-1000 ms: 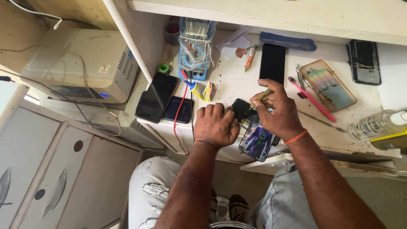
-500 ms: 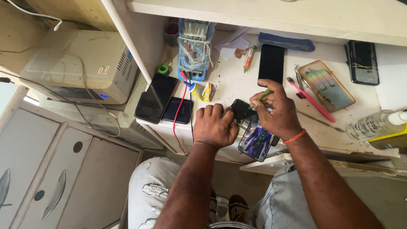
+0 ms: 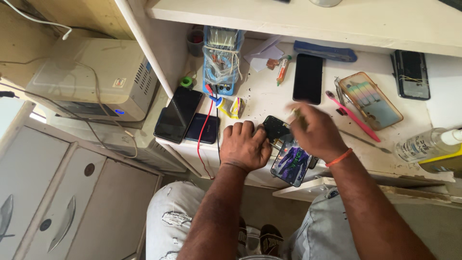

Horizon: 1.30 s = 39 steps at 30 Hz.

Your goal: The person repairs a smartphone at a workbench. They hold the phone steady with one hand while using a small handheld tool on its internal components, remove the back cover, work on the exposed circuit board, and reposition the phone and its parts on the bench as they work.

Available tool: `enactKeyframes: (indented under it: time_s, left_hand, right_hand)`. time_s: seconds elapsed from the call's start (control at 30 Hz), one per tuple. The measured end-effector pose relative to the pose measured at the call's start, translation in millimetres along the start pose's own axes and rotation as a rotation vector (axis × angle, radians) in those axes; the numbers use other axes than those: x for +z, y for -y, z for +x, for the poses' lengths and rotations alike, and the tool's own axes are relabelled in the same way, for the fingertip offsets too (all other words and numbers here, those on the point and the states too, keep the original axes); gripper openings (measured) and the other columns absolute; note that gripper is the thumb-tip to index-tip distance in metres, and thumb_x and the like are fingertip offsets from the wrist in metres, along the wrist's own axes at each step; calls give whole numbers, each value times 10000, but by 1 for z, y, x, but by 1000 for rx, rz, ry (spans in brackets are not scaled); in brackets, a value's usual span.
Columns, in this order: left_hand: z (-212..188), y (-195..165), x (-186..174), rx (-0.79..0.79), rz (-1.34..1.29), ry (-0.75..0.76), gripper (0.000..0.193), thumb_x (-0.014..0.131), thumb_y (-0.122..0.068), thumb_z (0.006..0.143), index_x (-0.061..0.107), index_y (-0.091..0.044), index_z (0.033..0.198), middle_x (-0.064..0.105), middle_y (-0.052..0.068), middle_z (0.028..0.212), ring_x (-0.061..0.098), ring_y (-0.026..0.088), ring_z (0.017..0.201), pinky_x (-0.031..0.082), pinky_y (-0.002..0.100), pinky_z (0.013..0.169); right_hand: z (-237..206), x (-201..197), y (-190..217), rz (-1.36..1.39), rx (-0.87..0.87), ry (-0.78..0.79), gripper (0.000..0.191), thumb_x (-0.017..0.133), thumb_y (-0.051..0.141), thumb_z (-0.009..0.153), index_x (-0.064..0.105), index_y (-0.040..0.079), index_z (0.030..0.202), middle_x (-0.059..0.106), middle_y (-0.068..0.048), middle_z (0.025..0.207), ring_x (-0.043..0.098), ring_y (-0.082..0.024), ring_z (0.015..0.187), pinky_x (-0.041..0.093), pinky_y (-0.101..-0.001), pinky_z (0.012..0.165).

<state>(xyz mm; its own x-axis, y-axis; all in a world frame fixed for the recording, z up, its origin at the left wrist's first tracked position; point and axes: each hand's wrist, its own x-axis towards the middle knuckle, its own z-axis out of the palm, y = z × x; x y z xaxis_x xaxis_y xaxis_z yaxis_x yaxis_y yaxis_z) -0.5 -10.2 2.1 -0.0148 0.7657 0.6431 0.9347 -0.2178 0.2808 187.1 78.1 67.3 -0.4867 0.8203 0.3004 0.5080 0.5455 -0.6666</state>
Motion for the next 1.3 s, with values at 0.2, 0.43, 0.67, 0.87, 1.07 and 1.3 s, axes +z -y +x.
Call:
enactKeyframes:
  time_s: [0.2,0.43,0.67,0.87,1.07,1.3]
  left_hand:
    - [0,0,2,-3,10,14,355,659,-351,798,727,-120,1059,601,84,944,573,304,900,420,480,778]
    - [0,0,1,-1,-3,2,341,663,-348,804,729,-126,1054,598,86,941,571,306,901,420,481,778]
    - [0,0,0,1,-13,-14,333,668,-338,802,729,-125,1051,598,83,932,573,304,900,422,476,781]
    - [1,0,0,1,-14,-14,331,667,-340,801,728,-127,1047,597,84,936,574,307,905,421,479,784]
    - [0,0,0,-4,-5,9,336,664,-344,807,733,-128,1055,602,85,948,572,307,913,422,483,785]
    - [1,0,0,-3,-8,-8,349,662,-341,803,737,-123,1064,605,83,945,576,303,919,428,476,791]
  right_hand:
    - [1,6,2,-227,-109,149,104,737,185,841,747,86,869,696,-83,888,676,-327,781,537,-419,730]
    - [4,9,-5,-251,-135,210,88,709,163,842,757,98,876,713,-66,926,693,-319,833,549,-427,752]
    - [8,14,-2,-396,-199,214,203,646,63,766,765,145,908,703,-49,931,702,-322,822,561,-449,726]
    - [6,13,1,-449,-233,227,97,687,120,786,716,110,878,665,-72,920,690,-347,766,558,-467,691]
    - [6,13,-3,-339,-221,212,130,673,157,848,702,98,961,672,-83,949,686,-359,772,555,-466,694]
    - [6,15,-5,-312,-128,194,119,685,203,885,712,106,949,701,-78,966,687,-363,812,550,-467,720]
